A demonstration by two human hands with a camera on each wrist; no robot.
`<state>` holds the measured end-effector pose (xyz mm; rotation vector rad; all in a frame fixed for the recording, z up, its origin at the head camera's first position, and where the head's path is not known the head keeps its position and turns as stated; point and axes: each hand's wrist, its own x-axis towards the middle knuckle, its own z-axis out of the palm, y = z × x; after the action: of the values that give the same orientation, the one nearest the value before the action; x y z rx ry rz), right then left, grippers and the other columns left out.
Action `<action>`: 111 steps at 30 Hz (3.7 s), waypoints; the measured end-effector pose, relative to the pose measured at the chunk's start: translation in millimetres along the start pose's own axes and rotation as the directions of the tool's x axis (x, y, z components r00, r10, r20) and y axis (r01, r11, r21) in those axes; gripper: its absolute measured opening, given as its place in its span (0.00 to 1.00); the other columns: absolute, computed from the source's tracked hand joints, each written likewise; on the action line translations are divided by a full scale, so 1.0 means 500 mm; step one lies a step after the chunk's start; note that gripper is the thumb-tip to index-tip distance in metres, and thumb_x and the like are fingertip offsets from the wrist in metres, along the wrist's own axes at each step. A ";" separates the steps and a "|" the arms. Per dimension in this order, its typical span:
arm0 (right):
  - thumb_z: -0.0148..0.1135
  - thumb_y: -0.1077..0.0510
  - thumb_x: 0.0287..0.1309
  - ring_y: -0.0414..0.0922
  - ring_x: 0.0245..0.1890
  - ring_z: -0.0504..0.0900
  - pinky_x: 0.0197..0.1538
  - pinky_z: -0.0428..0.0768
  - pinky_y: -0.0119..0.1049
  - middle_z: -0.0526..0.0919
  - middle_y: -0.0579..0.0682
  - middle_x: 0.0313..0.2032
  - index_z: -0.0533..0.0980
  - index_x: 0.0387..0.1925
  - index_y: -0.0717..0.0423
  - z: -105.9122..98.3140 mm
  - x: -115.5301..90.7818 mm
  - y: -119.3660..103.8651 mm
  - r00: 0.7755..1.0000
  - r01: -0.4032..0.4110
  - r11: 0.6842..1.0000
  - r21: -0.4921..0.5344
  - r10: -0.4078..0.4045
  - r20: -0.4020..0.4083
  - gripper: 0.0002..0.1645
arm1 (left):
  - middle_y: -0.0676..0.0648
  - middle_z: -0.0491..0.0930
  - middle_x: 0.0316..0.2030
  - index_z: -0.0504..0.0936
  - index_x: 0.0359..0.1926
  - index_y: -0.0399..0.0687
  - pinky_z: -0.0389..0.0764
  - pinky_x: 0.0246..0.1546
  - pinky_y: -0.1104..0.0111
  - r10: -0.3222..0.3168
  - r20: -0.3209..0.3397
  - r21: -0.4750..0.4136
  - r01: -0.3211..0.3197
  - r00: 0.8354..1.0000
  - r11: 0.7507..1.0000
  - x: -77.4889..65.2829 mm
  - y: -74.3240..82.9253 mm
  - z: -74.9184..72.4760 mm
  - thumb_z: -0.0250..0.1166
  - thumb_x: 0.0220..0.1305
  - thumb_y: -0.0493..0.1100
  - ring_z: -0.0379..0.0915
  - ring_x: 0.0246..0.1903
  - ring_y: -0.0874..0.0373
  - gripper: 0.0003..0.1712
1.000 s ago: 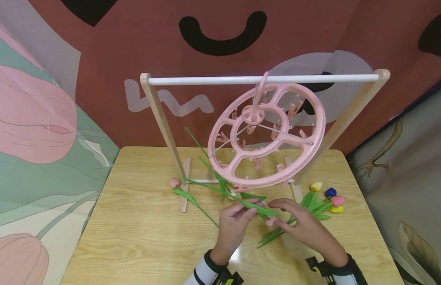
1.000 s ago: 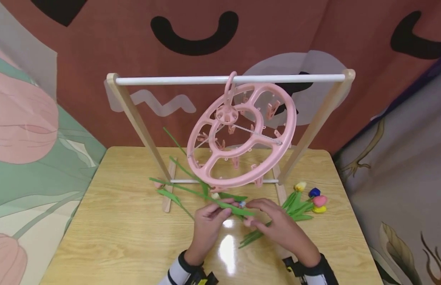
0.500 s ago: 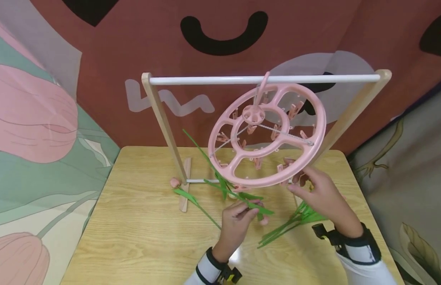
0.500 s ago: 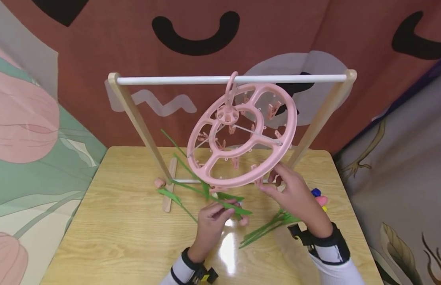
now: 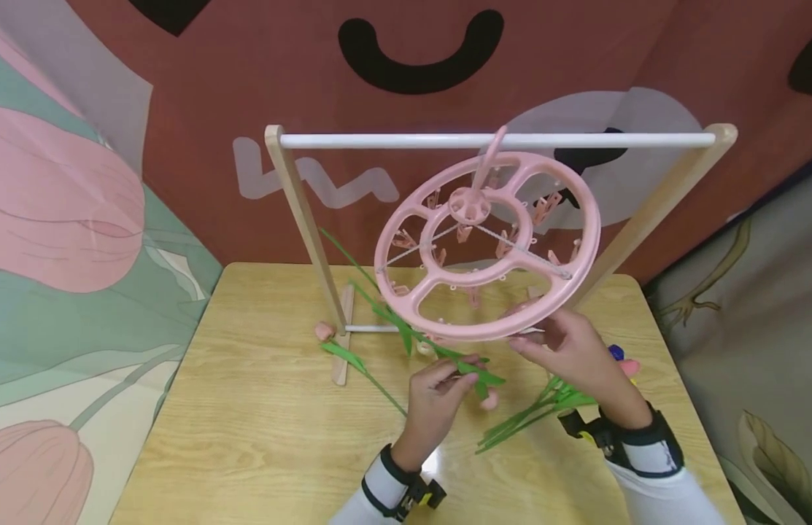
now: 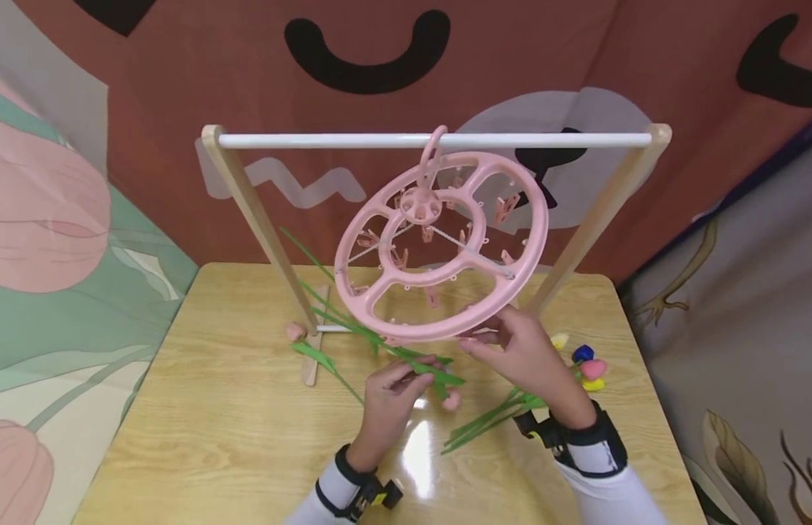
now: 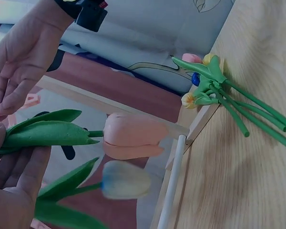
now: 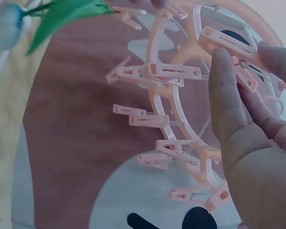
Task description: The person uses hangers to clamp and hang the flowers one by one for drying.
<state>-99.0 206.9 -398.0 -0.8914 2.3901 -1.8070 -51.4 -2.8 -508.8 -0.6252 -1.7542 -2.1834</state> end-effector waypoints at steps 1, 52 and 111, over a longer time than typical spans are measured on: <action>0.64 0.78 0.60 0.36 0.51 0.85 0.50 0.88 0.29 0.83 0.42 0.52 0.74 0.59 0.67 0.006 -0.003 0.002 1.000 -0.003 1.000 0.010 0.003 0.002 0.26 | 0.29 0.86 0.45 0.84 0.49 0.25 0.89 0.49 0.58 -0.002 -0.007 0.003 0.002 1.000 1.000 0.001 0.000 0.000 0.66 0.68 0.30 0.87 0.48 0.44 0.12; 0.57 0.79 0.65 0.35 0.43 0.84 0.45 0.86 0.26 0.86 0.49 0.46 0.72 0.62 0.72 0.079 -0.071 0.078 0.993 0.026 0.999 0.021 -0.024 -0.115 0.24 | 0.40 0.88 0.45 0.86 0.51 0.38 0.91 0.46 0.61 -0.049 -0.056 0.220 0.060 0.997 0.974 0.026 0.004 -0.030 0.71 0.65 0.36 0.88 0.42 0.50 0.13; 0.74 0.69 0.53 0.55 0.60 0.80 0.60 0.83 0.45 0.82 0.56 0.61 0.81 0.56 0.60 0.165 -0.207 0.224 0.997 0.056 0.747 -0.663 -0.077 -0.004 0.27 | 0.51 0.78 0.36 0.80 0.42 0.55 0.85 0.45 0.60 -0.144 0.589 0.807 -0.589 0.795 0.048 -0.071 -0.028 -0.232 0.56 0.67 0.40 0.76 0.40 0.53 0.08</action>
<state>-32.2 199.4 -557.7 -0.9837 3.1100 -0.9382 -45.5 -114.3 -558.2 -1.0115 -2.5560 -0.0507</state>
